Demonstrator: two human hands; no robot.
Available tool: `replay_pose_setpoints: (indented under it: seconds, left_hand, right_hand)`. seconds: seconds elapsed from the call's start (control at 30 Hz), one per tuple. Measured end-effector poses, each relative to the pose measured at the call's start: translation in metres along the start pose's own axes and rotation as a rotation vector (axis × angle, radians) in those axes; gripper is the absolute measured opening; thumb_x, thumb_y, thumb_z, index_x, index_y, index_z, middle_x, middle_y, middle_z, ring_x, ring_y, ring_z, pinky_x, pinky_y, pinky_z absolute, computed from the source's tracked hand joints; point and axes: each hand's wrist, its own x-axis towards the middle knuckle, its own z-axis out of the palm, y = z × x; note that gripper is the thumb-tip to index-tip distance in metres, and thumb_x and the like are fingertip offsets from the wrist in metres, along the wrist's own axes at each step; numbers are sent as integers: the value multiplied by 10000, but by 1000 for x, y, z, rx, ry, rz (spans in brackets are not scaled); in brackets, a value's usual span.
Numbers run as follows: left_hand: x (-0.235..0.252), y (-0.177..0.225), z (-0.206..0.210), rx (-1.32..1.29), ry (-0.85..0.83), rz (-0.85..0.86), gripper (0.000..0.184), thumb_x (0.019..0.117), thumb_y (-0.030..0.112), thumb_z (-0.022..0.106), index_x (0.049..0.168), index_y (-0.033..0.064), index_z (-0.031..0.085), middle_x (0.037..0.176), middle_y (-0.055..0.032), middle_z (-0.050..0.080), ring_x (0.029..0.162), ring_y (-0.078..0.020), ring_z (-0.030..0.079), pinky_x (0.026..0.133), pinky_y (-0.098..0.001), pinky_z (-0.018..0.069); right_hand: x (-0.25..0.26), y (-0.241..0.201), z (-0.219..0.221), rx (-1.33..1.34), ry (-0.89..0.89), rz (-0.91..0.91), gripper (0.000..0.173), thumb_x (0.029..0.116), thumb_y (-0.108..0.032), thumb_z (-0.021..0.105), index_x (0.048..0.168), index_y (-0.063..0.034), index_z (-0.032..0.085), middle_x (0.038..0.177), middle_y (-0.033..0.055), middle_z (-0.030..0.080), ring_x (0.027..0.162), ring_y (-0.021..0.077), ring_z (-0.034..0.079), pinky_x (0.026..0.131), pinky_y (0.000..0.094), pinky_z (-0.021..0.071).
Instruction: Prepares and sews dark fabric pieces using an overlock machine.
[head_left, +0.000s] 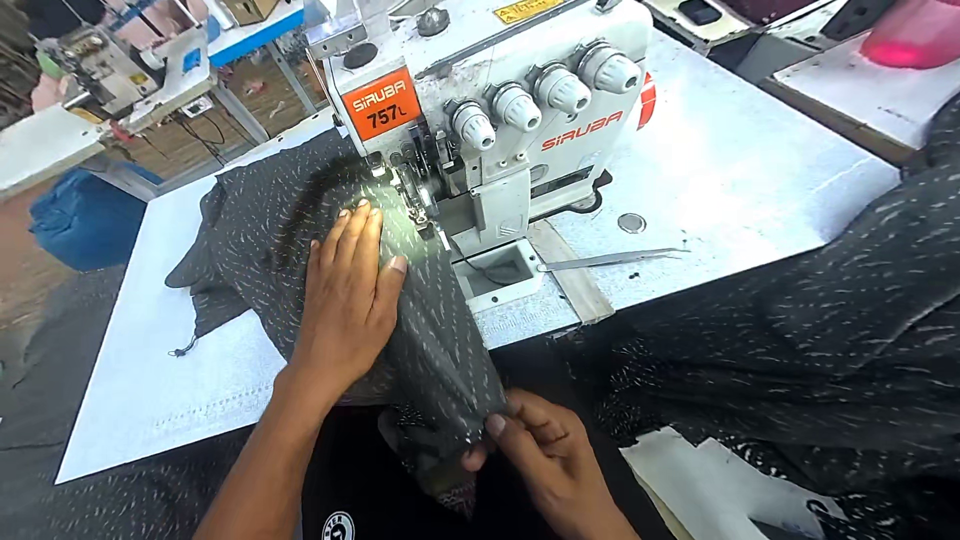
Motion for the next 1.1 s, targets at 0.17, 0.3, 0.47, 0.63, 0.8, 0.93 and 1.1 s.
replay_pose_setpoints:
  seconds: [0.17, 0.3, 0.47, 0.63, 0.8, 0.93, 1.1]
  left_hand:
    - [42, -22, -6, 0, -101, -22, 684, 1071, 504, 240, 1612, 96, 330, 1693, -73, 267, 1576, -280, 189, 1228, -648, 155]
    - [72, -41, -3, 31, -102, -40, 720, 1052, 561, 229, 1613, 122, 336, 1689, -85, 271, 1575, -295, 189, 1217, -674, 129]
    - [107, -60, -4, 65, -137, -61, 734, 1049, 564, 217, 1613, 108, 329, 1688, -94, 271, 1576, -311, 177, 1200, -719, 71]
    - [129, -74, -3, 85, 22, -22, 696, 1037, 526, 311, 1541, 60, 428, 1602, -171, 403, 1519, -357, 317, 1204, -685, 164]
    - [46, -22, -20, -284, 417, 242, 236, 1003, 98, 537, 1165, -4, 675, 1150, -121, 660, 1023, -180, 648, 858, -336, 567]
    - [12, -16, -4, -431, 163, 327, 231, 990, 88, 549, 1091, 73, 756, 1174, -28, 696, 1178, -164, 609, 1016, -352, 503]
    - [22, -36, 2, -433, 157, 507, 340, 975, 28, 466, 1067, 79, 789, 1186, -45, 713, 1230, -217, 589, 1169, -458, 370]
  right_hand:
    - [44, -9, 13, -30, 30, -19, 202, 1049, -88, 521, 960, 2, 679, 778, 77, 723, 661, 155, 720, 610, 303, 631]
    - [74, -13, 20, -76, 84, 27, 213, 1051, -107, 520, 948, -11, 678, 720, 120, 710, 600, 185, 708, 574, 315, 620]
    - [112, -21, 31, -154, 142, 76, 212, 1047, -97, 516, 918, -19, 665, 714, 114, 690, 543, 192, 679, 522, 321, 609]
    - [129, -29, 45, -172, 233, 112, 291, 1077, -158, 526, 866, 3, 646, 798, 143, 755, 520, 209, 686, 466, 313, 583]
    - [130, -29, 44, -157, 254, 120, 306, 1066, -165, 548, 830, 0, 652, 715, 144, 726, 514, 206, 681, 466, 309, 581]
    - [127, -31, 41, -214, 230, 129, 316, 1069, -201, 541, 847, -11, 661, 664, 136, 688, 502, 209, 663, 462, 320, 576]
    - [138, -26, 38, -333, 297, 93, 374, 1049, -224, 561, 747, -55, 703, 552, 45, 617, 413, 114, 569, 387, 269, 504]
